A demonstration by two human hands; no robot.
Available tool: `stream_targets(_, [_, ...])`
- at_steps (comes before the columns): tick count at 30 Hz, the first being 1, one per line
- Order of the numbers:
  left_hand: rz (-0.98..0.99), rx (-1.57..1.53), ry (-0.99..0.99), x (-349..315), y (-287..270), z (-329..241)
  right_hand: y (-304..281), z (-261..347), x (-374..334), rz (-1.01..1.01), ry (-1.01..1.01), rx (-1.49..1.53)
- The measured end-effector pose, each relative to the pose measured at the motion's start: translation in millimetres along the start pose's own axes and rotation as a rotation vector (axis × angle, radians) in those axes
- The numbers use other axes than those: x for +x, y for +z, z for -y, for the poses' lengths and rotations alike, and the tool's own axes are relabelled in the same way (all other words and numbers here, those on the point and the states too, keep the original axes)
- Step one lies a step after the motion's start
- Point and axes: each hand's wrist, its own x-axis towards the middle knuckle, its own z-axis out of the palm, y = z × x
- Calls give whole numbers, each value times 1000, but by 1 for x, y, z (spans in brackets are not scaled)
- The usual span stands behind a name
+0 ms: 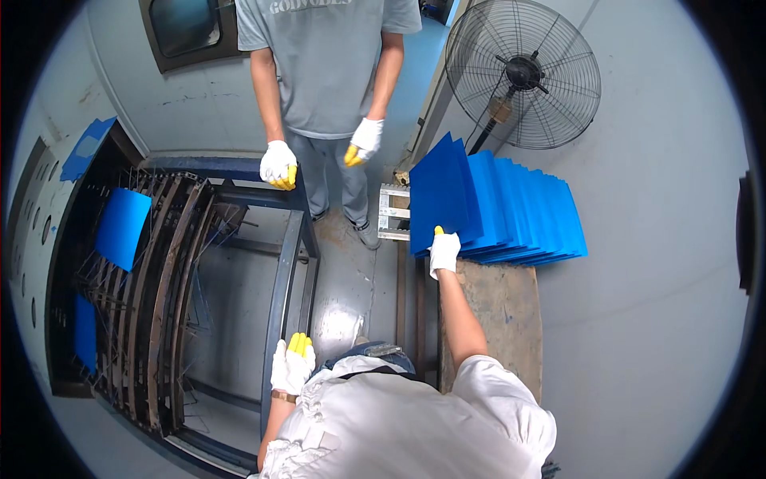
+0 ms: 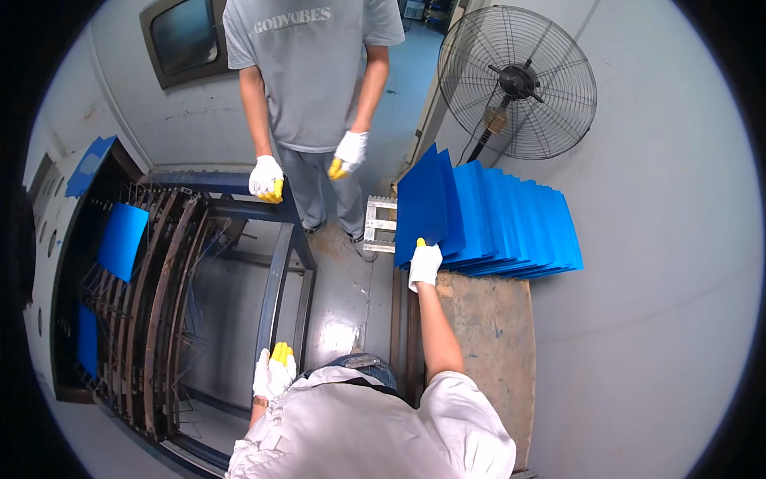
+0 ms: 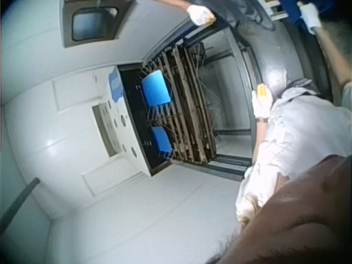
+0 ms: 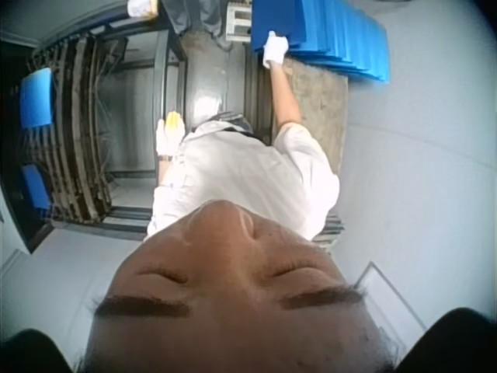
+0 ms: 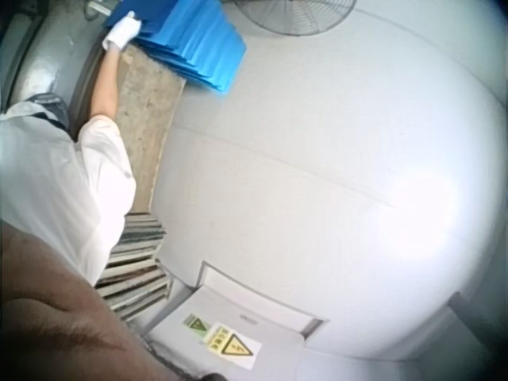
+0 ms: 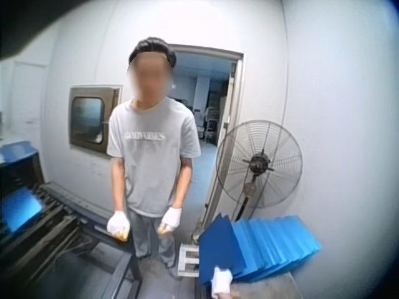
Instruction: The person repeatedly picks up blue plastic sheets from a stack on a wooden pallet and places them onto a metal rack. A coworker assists by also handling the sheets. The task continues in a repetitive loop throughout the clip.
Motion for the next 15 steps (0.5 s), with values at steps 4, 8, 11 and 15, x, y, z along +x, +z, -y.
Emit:
stream_targets(4, [-5,-1,6,-3,1,-2,-2,6,-2,30,14,-89])
stream_targets(8, [-4,-13,6,-3,-4,-6,4,10,-8,36,132,-41])
stream_targets(11, [3,-13,11,-4,-8,-7,2,11,-10,62,283,5])
stream_targets(15, [-13,-39,28,-10,-6,-7,-10,-12,6,224,138,-370])
